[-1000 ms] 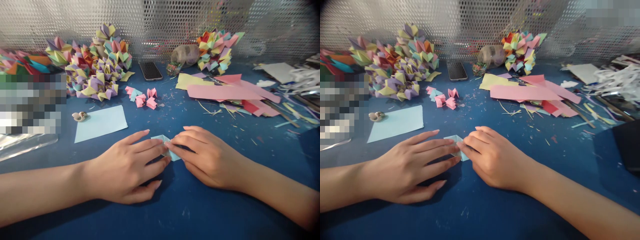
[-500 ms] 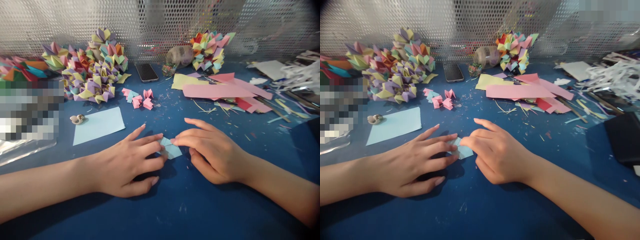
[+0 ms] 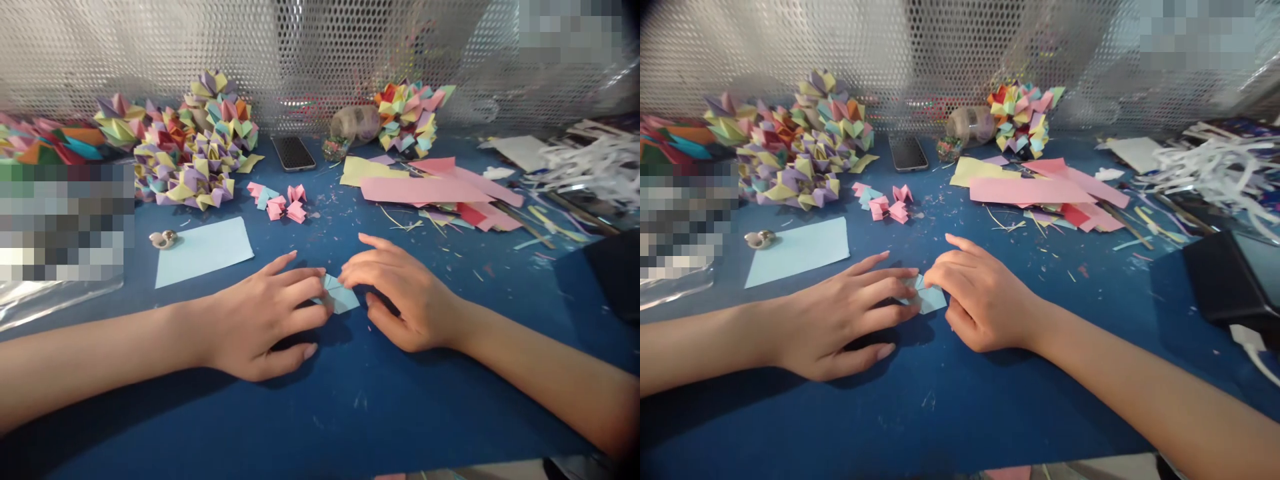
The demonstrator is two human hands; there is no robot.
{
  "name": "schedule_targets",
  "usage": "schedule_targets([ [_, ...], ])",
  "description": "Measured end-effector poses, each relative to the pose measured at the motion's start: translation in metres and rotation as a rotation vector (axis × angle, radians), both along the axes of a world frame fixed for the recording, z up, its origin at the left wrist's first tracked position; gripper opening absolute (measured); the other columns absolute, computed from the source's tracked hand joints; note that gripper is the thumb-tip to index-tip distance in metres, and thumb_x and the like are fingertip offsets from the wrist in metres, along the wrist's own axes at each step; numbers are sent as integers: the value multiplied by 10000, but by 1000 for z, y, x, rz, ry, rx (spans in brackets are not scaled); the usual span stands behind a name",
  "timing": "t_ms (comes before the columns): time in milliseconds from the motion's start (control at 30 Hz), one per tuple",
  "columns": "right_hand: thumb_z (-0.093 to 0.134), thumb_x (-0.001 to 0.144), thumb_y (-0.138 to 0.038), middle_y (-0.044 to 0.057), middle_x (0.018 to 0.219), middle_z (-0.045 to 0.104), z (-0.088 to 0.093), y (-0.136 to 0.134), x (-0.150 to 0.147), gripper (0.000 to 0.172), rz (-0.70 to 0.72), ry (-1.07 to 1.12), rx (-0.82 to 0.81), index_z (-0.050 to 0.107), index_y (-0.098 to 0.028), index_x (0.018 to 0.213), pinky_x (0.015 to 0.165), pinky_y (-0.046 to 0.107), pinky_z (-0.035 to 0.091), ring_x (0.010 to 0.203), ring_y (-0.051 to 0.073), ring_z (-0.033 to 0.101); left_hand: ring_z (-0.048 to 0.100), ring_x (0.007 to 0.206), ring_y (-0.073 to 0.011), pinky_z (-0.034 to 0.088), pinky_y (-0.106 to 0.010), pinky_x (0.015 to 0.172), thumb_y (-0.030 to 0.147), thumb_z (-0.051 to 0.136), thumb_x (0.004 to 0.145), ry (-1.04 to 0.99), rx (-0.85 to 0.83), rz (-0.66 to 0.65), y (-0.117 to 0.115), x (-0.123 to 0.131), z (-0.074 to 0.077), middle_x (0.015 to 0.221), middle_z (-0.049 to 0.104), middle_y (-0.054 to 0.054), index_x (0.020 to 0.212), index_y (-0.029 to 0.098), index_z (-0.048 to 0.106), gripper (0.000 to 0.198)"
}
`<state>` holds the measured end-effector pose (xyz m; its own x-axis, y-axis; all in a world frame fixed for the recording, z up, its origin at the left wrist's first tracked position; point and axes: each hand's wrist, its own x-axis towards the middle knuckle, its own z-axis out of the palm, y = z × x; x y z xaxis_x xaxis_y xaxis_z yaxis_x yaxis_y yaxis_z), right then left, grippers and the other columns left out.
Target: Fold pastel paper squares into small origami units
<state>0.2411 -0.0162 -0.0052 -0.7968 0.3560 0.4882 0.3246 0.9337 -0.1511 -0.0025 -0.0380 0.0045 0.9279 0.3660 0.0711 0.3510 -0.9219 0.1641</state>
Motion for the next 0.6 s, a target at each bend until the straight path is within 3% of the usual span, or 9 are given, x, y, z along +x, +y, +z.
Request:
schedule_targets([
  [100, 443, 706, -29, 100, 972, 656, 1, 1, -3, 358, 27, -49, -30, 534, -126, 1039, 1103, 502, 304, 1017, 194, 601, 406, 1290, -325, 268, -613, 1073, 331, 396, 924, -13, -3, -8, 0, 0, -1, 1218, 561, -98, 1147, 173, 526, 303],
  [233, 450, 734, -32, 61, 956, 652, 3, 3, -2, 323, -17, -50, -156, 539, -162, 1016, 1114, 513, 284, 952, 168, 614, 389, 1315, -324, 235, -603, 1099, 331, 420, 922, -62, 9, -16, 0, -3, -4, 1233, 560, -116, 1165, 159, 521, 314],
  [400, 453, 826, -34, 44, 1094, 659, 4, 8, 10, 386, -9, -102, -223, 547, -206, 1159, 1110, 508, 300, 1081, 151, 584, 394, 1331, -280, 166, -533, 1149, 328, 445, 904, -112, 12, 10, 0, -6, -6, 1268, 573, -117, 1239, 159, 486, 377],
  [600, 584, 866, -160, 23, 1017, 701, 5, 10, 15, 233, 12, -71, -273, 605, -201, 1095, 1087, 473, 353, 984, 130, 629, 419, 1321, -252, 131, -462, 1171, 294, 466, 881, -212, 90, 41, -3, -6, -6, 1261, 612, -100, 1188, 146, 532, 347],
])
